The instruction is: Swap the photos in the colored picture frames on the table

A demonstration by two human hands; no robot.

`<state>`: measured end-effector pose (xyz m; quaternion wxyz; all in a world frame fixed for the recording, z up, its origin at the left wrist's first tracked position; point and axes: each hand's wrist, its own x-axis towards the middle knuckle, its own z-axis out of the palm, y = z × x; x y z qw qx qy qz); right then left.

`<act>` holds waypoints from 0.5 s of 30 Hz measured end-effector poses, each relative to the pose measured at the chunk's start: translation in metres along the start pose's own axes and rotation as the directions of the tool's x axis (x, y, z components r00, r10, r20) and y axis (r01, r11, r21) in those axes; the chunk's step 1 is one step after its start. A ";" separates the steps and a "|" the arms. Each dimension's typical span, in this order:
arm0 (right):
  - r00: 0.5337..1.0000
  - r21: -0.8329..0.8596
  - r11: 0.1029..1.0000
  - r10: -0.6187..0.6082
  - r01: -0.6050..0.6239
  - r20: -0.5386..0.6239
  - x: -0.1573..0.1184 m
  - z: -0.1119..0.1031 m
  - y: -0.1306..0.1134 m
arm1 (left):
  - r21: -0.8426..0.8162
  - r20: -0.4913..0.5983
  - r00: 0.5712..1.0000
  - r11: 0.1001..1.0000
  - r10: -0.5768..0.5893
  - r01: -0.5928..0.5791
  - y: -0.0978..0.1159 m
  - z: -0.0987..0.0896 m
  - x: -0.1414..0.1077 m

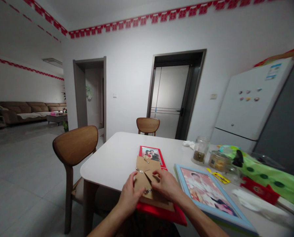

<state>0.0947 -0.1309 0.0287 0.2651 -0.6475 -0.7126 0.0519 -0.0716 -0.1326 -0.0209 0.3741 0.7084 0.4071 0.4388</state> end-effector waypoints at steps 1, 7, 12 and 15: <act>1.000 0.021 1.000 -0.019 0.019 -0.014 0.002 0.000 -0.010 | -0.073 -0.051 0.998 0.996 -0.047 0.043 0.001 -0.003 0.006; 0.984 0.081 0.982 -0.168 0.172 -0.061 0.005 0.001 -0.022 | -0.328 -0.205 0.934 0.920 -0.291 0.215 -0.013 -0.043 0.027; 0.998 -0.361 0.930 0.051 -0.062 -0.040 -0.010 -0.006 0.051 | -0.229 -0.225 0.907 0.924 -0.355 0.305 -0.037 -0.085 0.027; 0.980 -0.493 0.853 0.199 -0.174 -0.001 -0.017 -0.009 0.085 | -0.102 -0.274 0.888 0.930 -0.369 0.354 -0.051 -0.097 0.029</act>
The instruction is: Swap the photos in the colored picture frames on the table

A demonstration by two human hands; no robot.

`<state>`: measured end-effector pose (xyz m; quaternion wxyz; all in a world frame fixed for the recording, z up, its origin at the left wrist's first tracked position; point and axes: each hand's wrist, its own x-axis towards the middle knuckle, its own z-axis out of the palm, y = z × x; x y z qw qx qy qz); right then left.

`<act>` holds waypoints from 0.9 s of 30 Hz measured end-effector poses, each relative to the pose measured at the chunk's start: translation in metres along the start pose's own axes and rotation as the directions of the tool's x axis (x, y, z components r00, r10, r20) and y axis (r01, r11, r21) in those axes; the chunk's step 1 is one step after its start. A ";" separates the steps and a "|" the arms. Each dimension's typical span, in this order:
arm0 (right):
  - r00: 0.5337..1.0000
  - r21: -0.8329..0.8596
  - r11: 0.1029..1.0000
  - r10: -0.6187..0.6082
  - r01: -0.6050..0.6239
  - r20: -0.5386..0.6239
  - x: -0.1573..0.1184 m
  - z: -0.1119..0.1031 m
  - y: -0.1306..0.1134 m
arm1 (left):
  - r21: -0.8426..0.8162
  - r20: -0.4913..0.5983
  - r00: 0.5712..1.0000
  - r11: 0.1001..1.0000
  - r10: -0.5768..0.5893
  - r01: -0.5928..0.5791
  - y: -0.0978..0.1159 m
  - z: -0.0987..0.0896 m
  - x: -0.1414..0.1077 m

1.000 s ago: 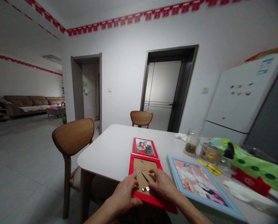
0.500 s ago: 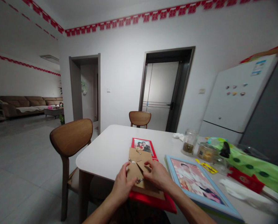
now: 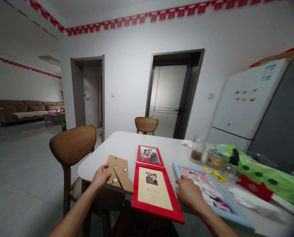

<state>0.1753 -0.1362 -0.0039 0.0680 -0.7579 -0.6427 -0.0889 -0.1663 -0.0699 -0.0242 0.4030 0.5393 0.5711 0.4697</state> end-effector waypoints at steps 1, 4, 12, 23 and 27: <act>1.000 -0.005 1.000 0.001 0.000 0.029 0.000 0.002 0.005 | 0.052 -0.015 1.000 0.999 0.004 -0.004 -0.003 -0.002 0.003; 0.998 0.021 0.999 -0.028 0.027 0.063 0.001 0.005 0.011 | 0.215 -0.039 0.999 0.976 0.032 -0.023 -0.008 -0.006 0.009; 0.998 0.074 0.996 -0.044 0.041 0.041 0.003 0.011 0.026 | 0.530 -0.065 0.991 0.846 0.116 -0.064 -0.012 -0.020 0.012; 0.989 0.269 0.954 -0.109 0.132 -0.098 -0.014 0.007 -0.023 | 0.553 0.055 0.941 0.774 0.335 -0.308 0.017 0.021 -0.025; 1.000 0.331 0.944 0.008 -0.003 -0.015 -0.013 0.016 -0.038 | 0.374 0.338 0.843 0.762 0.419 -0.529 0.027 0.078 -0.068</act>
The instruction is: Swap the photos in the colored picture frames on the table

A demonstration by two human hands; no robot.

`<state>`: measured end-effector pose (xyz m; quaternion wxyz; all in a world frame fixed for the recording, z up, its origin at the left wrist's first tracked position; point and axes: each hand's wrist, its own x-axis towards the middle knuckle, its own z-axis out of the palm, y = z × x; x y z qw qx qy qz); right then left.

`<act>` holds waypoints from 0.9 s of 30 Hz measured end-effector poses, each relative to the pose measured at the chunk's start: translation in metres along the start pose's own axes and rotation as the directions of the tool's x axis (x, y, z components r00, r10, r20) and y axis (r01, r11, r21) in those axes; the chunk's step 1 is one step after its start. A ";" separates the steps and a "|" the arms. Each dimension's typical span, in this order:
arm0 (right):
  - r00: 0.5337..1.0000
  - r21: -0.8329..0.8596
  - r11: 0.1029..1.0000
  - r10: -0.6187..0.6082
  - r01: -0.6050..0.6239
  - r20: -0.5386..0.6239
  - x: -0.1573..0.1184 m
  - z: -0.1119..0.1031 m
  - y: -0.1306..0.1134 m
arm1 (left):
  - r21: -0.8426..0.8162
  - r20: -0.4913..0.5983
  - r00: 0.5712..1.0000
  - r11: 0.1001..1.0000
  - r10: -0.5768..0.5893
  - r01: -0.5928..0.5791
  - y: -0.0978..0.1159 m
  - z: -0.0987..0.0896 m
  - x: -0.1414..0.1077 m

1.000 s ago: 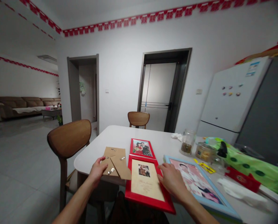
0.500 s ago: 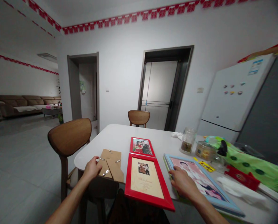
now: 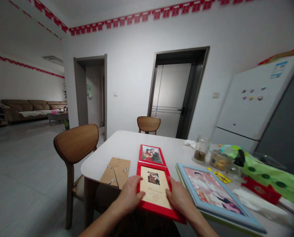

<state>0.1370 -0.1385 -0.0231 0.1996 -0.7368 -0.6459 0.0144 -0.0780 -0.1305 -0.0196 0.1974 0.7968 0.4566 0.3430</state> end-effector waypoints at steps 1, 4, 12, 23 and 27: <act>1.000 0.028 0.999 0.027 -0.027 0.003 0.002 0.002 0.002 | -0.046 0.056 0.998 0.999 0.031 -0.029 0.009 0.010 -0.003; 0.994 0.244 0.964 0.110 -0.110 0.010 0.009 0.000 0.008 | -0.072 0.120 0.992 0.997 0.024 -0.015 0.021 0.027 -0.006; 0.945 0.946 -0.032 0.055 -0.323 0.324 -0.001 -0.038 -0.023 | -0.217 0.123 0.992 0.975 -0.014 0.041 0.034 0.020 0.003; 0.931 0.890 0.297 0.226 -0.347 0.287 0.009 -0.035 -0.009 | -0.158 -0.297 0.955 0.985 0.024 -0.073 0.039 -0.011 0.007; 0.961 0.582 0.766 0.237 -0.274 0.140 0.011 -0.021 0.008 | -0.367 -0.372 0.888 0.922 -0.270 0.127 -0.001 -0.022 -0.002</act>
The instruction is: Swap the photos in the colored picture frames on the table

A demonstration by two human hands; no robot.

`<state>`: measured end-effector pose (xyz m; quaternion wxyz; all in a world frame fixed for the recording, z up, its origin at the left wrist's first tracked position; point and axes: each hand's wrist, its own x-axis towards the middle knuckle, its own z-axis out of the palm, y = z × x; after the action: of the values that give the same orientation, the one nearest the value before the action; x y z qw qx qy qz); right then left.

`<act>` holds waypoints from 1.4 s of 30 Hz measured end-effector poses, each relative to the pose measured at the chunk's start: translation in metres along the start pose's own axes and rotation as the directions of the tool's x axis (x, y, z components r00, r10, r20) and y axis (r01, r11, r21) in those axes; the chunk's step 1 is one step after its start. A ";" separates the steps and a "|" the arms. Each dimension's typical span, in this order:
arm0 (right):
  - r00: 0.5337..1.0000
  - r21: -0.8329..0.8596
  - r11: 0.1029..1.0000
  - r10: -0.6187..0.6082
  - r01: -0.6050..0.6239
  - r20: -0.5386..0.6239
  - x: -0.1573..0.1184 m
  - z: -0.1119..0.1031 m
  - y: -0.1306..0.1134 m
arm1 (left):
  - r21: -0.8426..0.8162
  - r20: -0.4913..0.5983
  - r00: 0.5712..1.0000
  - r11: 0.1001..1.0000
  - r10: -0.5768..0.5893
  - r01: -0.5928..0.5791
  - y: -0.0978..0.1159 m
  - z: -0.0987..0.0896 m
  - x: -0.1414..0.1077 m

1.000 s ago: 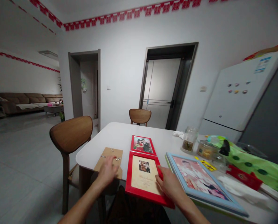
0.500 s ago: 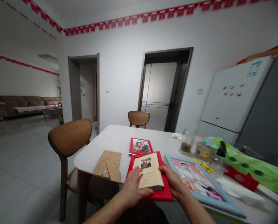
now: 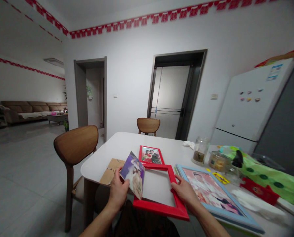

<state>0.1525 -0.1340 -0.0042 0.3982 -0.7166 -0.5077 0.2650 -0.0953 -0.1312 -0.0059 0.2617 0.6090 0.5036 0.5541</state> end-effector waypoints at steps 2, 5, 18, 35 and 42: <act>0.993 -0.275 0.957 -0.107 0.090 -0.045 0.003 0.002 0.009 | -0.009 -0.002 0.997 0.997 -0.080 0.080 -0.017 -0.009 -0.002; 0.979 -0.485 0.860 -0.201 0.159 -0.036 0.003 0.006 0.015 | 0.099 0.039 0.986 0.982 -0.164 0.160 -0.034 -0.016 -0.008; 0.959 -0.600 0.764 -0.281 0.237 0.021 -0.006 0.012 0.016 | 0.494 0.217 0.959 0.868 -0.184 0.055 -0.041 -0.038 -0.016; 0.950 -0.642 0.720 -0.307 0.264 0.045 -0.008 0.018 0.019 | 0.435 0.525 0.811 0.737 0.259 -0.517 -0.020 0.006 -0.012; 0.889 -0.370 0.840 -0.452 0.398 -0.071 -0.022 0.025 -0.008 | 0.076 0.069 0.978 0.976 0.197 -0.202 0.008 -0.015 0.021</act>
<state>0.1211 -0.1460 -0.0119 0.3535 -0.6626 -0.6600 0.0202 -0.1096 -0.1190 0.0136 0.1947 0.6835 0.4540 0.5374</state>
